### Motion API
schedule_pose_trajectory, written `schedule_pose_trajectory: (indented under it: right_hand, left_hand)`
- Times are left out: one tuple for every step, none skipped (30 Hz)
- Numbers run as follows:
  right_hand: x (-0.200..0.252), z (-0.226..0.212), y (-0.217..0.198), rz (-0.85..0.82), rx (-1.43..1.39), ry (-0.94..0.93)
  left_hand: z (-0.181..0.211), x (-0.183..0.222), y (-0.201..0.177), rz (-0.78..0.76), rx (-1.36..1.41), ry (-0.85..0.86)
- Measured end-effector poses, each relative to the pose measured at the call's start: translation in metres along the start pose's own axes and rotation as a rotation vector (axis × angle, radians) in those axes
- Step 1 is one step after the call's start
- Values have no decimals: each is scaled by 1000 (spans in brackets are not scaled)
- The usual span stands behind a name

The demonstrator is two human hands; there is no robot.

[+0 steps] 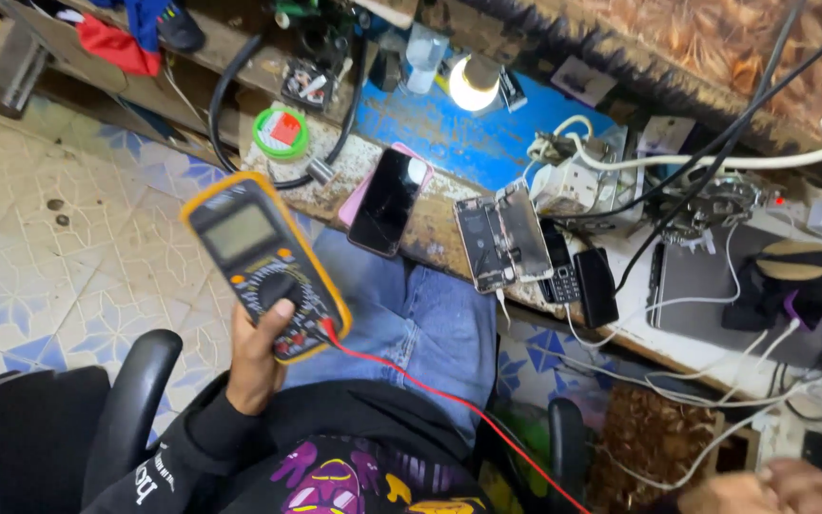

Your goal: Measuring voltage on a disassembled smartphone using a digital multimeter at a repair bench.

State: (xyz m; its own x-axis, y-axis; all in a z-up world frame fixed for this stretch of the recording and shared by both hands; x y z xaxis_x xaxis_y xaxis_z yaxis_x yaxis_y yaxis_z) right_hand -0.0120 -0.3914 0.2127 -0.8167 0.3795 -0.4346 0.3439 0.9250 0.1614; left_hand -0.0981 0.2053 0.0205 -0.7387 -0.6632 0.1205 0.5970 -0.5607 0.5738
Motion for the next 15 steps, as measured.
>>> schedule_pose_trajectory:
  right_hand:
    - [7, 13, 16, 70, -94, 30]
    - [16, 22, 29, 140, -187, 57]
    - [28, 26, 40, 212, -280, 81]
    - [35, 37, 54, 219, -253, 90]
    - [40, 53, 81, 91, -360, 151]
    - [46, 70, 109, -41, -469, 216]
    - [50, 83, 113, -38, -446, 230]
    - [57, 92, 142, -274, -501, 241]
    - [71, 99, 169, -511, -555, 257]
    - [76, 107, 180, -508, -543, 279]
    - [85, 110, 198, -592, -545, 286]
    - [94, 116, 220, -680, -556, 290]
    - [102, 128, 221, -679, -554, 310]
    - [112, 140, 227, -712, -538, 318]
    - [122, 151, 233, -744, -523, 326]
  left_hand:
    - [-9, 12, 1, 2, -4, -29]
    - [-26, 27, 11, -82, -46, -143]
    - [-43, 43, 20, -167, -85, -257]
    - [-46, 47, 20, -163, -88, -285]
    - [-53, 54, 23, -227, -220, -346]
    - [-61, 63, 25, -288, -348, -405]
    - [-61, 67, 31, -281, -347, -431]
    - [-62, 68, 30, -214, -377, -487]
    - [-63, 70, 29, -147, -409, -543]
    - [-67, 69, 27, -136, -413, -565]
    - [-66, 64, 24, -118, -461, -544]
    - [-65, 57, 20, -98, -510, -513]
    - [-73, 55, 13, -85, -515, -527]
    - [-74, 48, 9, -85, -532, -470]
    - [-74, 42, 5, -85, -549, -414]
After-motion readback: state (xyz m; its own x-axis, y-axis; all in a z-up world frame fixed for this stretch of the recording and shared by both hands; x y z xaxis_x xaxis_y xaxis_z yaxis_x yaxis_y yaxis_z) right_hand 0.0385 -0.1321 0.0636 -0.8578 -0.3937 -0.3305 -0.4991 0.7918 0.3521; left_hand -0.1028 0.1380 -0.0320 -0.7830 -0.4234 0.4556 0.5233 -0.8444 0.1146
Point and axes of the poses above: each hand's wrist, its own x-axis away from the middle knuckle, its own y-axis out of the palm, z = x × y, the point moved 10 cm from there along -x, towards the middle knuckle, and after that the axes turned 4 degrees about y, right-handed, at the moved point
